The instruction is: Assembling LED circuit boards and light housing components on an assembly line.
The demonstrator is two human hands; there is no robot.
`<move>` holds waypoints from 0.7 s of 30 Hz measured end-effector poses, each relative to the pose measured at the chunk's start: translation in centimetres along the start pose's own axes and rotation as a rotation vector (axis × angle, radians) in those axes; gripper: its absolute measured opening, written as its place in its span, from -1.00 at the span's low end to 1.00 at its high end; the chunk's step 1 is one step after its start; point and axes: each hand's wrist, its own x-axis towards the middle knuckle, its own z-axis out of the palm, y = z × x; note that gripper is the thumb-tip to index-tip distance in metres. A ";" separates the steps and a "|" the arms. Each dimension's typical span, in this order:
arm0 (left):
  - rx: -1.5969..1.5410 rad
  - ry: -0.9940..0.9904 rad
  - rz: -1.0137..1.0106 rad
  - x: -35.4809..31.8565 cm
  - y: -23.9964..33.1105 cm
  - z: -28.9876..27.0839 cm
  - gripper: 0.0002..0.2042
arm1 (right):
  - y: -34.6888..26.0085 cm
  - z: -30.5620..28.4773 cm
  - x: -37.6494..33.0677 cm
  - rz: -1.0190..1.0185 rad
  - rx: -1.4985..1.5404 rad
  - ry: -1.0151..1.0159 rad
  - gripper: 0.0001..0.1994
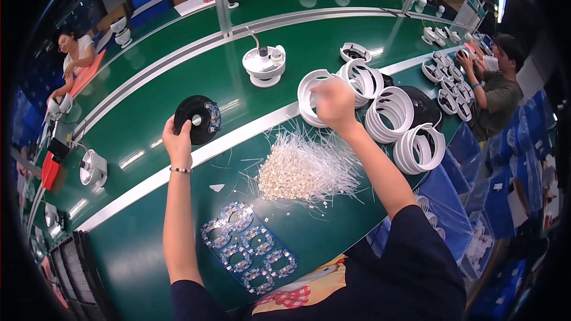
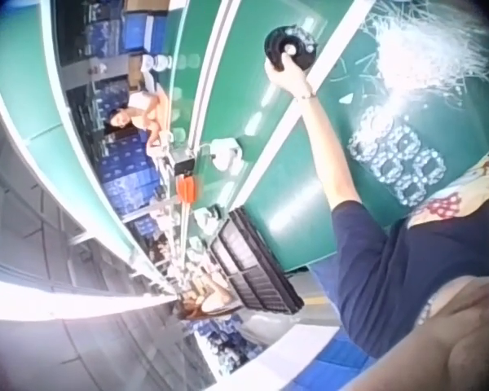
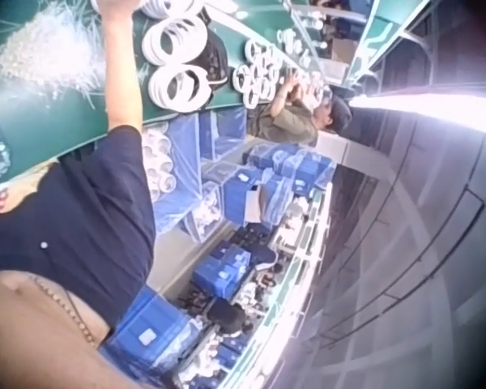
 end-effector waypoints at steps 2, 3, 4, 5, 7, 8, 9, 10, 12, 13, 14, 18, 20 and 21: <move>-0.131 0.003 -0.027 -0.6 0.3 -0.6 -0.73 | -0.1 0.8 -0.1 0.021 -0.039 -0.085 -0.83; -0.124 0.018 -0.024 -1.0 0.5 -1.1 -0.73 | -0.2 1.3 -0.4 0.072 -0.142 -0.179 -0.90; -0.250 0.001 -0.087 -1.4 0.7 -1.3 -0.71 | -0.4 1.9 -0.6 0.119 -0.245 -0.273 -0.88; -0.376 -0.013 -0.147 -1.9 1.0 -1.5 -0.70 | -0.4 2.5 -0.9 0.163 -0.346 -0.367 -0.79; -0.453 -0.025 -0.164 -3.4 2.5 -1.3 -0.70 | 0.6 3.0 -1.6 0.218 -0.393 -0.478 -0.73; -0.486 -0.013 -0.187 -4.2 3.0 -1.2 -0.69 | 1.2 3.1 -2.0 0.184 -0.397 -0.492 -0.76; -0.504 -0.025 -0.218 -4.6 3.2 -1.1 -0.70 | 1.3 2.8 -2.1 0.135 -0.417 -0.423 -0.79; -0.525 -0.017 -0.224 -5.1 3.7 -1.2 -0.71 | 0.9 2.4 -2.0 0.099 -0.390 -0.380 -0.80; -0.555 0.002 -0.228 -6.1 4.7 -1.4 -0.72 | -0.9 1.4 -1.1 0.033 -0.419 -0.330 -0.85; -0.563 0.015 -0.225 -6.5 5.2 -1.7 -0.72 | -2.5 0.6 -0.4 0.009 -0.429 -0.307 -0.86; -0.568 0.017 -0.224 -7.0 5.7 -2.0 -0.71 | -4.4 -0.1 0.2 -0.022 -0.328 -0.269 -0.89; -0.577 0.090 -0.158 -8.3 5.3 -4.4 -0.70 | -15.0 -1.5 -1.0 -0.283 0.169 -0.374 -0.89; -0.622 0.117 -0.157 -8.1 4.9 -3.9 -0.71 | -18.6 -2.4 -4.5 -0.401 0.370 -0.599 -0.90; -0.652 0.116 -0.146 -8.0 4.5 -3.9 -0.71 | -19.8 -2.3 -6.5 -0.432 0.488 -0.693 -0.89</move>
